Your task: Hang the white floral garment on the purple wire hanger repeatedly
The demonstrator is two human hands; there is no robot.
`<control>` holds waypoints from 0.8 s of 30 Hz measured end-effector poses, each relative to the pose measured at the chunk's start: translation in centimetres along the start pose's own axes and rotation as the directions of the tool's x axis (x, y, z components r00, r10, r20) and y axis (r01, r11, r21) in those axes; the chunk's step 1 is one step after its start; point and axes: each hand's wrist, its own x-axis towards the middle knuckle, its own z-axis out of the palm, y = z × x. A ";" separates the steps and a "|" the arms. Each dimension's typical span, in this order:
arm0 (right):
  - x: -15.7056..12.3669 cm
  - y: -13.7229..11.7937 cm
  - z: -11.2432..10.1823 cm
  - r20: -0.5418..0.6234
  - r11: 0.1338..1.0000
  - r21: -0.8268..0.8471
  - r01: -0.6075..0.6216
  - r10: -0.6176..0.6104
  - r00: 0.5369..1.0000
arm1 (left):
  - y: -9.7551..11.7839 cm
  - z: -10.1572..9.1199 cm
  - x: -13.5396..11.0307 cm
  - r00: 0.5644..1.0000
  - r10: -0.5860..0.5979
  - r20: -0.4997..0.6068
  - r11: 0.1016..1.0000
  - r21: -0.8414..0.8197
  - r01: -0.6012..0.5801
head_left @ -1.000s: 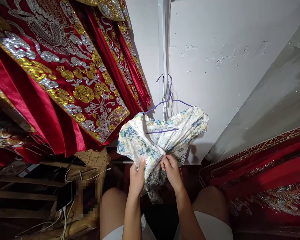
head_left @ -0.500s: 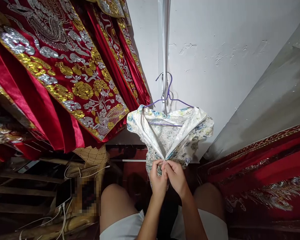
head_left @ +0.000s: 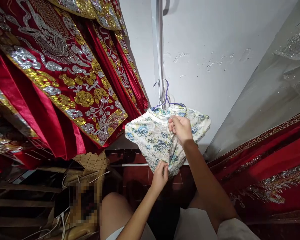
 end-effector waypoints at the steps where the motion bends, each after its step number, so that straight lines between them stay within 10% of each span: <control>1: 0.3 -0.4 0.3 -0.003 1.000 -0.003 0.019 -0.019 1.000 | 0.0 -0.3 0.3 1.000 -0.005 0.022 1.000 0.003 0.005; 5: -0.6 0.2 0.8 0.043 0.996 -0.028 0.081 -0.079 0.996 | 2.3 -2.4 3.8 0.983 0.064 0.171 0.998 -0.014 -0.062; 10: -2.4 0.9 0.5 0.137 0.990 -0.044 0.136 -0.129 0.982 | 8.7 -6.8 12.2 0.953 0.281 -0.117 0.959 0.003 -0.283; 15: -2.1 1.2 0.2 0.152 0.974 -0.113 0.195 -0.177 0.972 | 12.8 -8.7 17.3 0.884 0.466 -0.031 0.872 0.185 -0.453; 20: -1.8 6.7 -0.5 0.118 0.902 -0.376 0.210 -0.178 0.977 | 12.7 -10.5 17.5 0.833 0.483 -0.271 0.867 0.280 -0.412; 24: -3.1 11.5 -1.0 0.073 0.856 -0.463 0.228 -0.220 0.973 | 9.2 -13.5 18.5 0.758 0.211 -0.617 0.974 0.068 -0.216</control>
